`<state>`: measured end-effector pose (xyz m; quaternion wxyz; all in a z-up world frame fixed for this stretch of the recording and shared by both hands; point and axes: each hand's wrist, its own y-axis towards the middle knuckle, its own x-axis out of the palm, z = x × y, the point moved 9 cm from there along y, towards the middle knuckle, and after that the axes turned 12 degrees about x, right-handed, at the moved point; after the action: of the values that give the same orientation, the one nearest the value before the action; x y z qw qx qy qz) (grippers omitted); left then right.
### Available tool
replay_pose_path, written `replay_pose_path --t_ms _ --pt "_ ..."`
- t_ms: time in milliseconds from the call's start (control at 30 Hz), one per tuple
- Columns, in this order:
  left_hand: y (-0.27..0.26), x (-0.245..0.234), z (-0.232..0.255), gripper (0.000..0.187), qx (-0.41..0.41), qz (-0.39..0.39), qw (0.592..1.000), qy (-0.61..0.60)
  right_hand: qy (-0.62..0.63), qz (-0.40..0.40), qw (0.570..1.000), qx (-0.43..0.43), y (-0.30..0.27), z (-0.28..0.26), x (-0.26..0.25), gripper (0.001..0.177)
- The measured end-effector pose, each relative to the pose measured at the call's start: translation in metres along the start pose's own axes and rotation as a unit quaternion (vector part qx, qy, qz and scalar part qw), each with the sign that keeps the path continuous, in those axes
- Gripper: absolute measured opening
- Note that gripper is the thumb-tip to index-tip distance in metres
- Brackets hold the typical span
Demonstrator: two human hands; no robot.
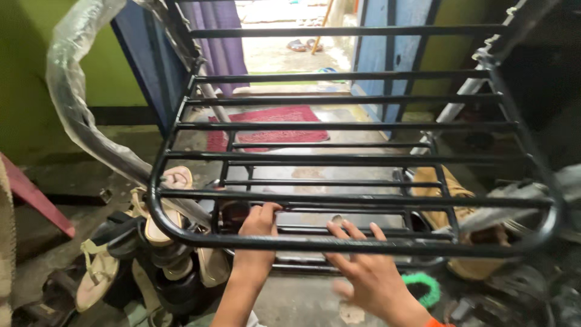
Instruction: The person wipes the metal bars of a shoe rack using a cloth. They systematically clean each horizontal bar and the vertical supports of the rack.
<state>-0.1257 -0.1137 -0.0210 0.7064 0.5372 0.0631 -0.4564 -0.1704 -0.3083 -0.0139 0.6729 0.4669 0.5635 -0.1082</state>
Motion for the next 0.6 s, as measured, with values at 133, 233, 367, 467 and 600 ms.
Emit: replay_pose_path --t_ms 133,233,367,467,600 --pt "-0.022 0.014 0.006 0.018 -0.004 -0.062 0.993 0.098 0.035 0.002 0.998 0.058 -0.004 0.020 0.013 0.027" --pt "-0.019 0.031 0.012 0.017 -0.034 -0.145 0.983 0.106 0.052 0.041 0.998 0.007 -0.003 0.024 -0.001 0.027" --pt "-0.014 0.019 0.017 0.017 -0.037 -0.110 0.985 0.124 0.064 0.023 0.997 0.021 0.006 0.027 0.001 0.027" --pt "-0.015 0.039 0.012 0.017 -0.051 -0.129 0.983 0.122 0.060 0.014 0.998 0.011 0.010 0.043 0.012 0.028" --pt "-0.001 0.038 0.005 0.016 -0.022 -0.040 0.991 0.128 0.033 -0.046 0.998 0.021 0.034 0.065 0.043 0.024"
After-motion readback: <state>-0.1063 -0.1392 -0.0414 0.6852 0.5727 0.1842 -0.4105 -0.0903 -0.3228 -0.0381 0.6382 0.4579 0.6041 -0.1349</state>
